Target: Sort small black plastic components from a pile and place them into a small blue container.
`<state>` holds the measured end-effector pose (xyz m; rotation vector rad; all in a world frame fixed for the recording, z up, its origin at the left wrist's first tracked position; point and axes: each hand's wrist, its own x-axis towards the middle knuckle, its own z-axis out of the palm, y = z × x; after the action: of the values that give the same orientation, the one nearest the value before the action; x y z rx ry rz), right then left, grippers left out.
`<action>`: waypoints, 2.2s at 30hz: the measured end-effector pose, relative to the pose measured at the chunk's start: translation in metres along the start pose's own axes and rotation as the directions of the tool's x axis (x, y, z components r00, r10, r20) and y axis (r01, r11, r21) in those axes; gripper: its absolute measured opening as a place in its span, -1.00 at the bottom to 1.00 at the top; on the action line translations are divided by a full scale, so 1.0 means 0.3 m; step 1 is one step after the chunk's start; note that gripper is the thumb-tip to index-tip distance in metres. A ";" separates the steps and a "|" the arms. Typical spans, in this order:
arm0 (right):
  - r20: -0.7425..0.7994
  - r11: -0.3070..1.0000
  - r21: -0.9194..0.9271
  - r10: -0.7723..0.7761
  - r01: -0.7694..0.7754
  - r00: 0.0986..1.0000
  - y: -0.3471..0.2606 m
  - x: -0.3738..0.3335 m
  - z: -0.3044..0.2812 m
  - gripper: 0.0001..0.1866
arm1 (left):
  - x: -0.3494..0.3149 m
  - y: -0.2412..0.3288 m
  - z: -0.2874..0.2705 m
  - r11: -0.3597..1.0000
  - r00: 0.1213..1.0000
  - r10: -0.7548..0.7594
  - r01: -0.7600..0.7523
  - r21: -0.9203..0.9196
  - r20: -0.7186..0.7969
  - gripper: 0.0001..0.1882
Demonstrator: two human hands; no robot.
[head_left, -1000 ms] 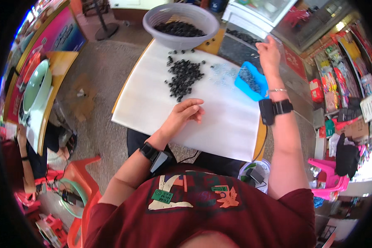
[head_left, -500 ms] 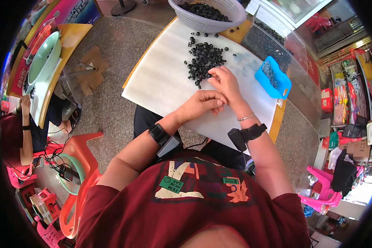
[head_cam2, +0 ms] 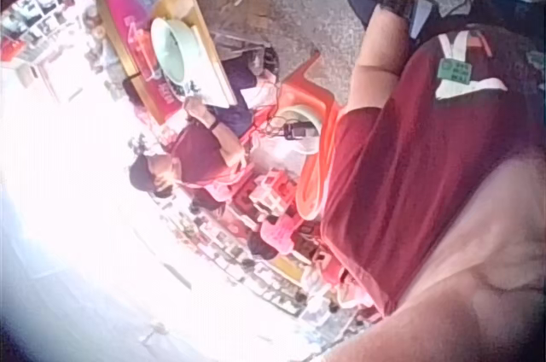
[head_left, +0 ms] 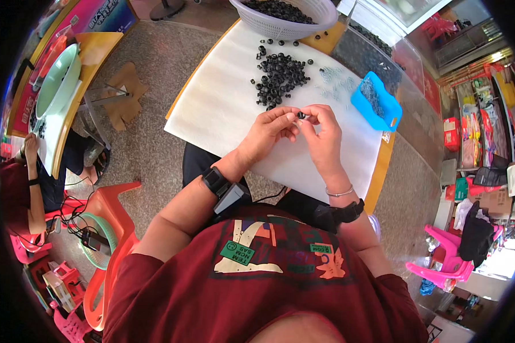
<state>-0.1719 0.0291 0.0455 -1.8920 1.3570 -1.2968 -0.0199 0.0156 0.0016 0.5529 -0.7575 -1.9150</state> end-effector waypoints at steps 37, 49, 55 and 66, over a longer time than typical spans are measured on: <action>-0.237 0.819 -0.563 -0.032 -0.110 0.971 0.293 -0.097 -0.195 -0.79 | 0.003 -0.001 0.010 0.995 1.000 -0.026 0.026 0.098 0.003 -0.87; -0.064 0.950 -0.054 0.304 -0.307 0.951 0.074 -0.205 -0.231 -0.92 | 0.001 -0.001 0.011 0.994 0.999 -0.028 0.025 0.104 0.031 -0.86; 0.068 0.965 -0.151 0.225 -0.213 0.972 0.083 -0.280 -0.199 -0.91 | 0.001 -0.003 0.012 0.993 0.999 -0.035 0.032 0.116 0.021 -0.85; -0.013 0.835 0.366 0.445 -0.410 0.895 0.095 -0.279 -0.231 -0.89 | -0.003 0.002 0.015 0.991 0.999 -0.019 0.015 0.135 0.026 -0.84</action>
<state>-0.2516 0.1035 0.0184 -1.2067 1.3813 -1.3020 -0.0221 0.0173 0.0051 0.6192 -0.9068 -1.9001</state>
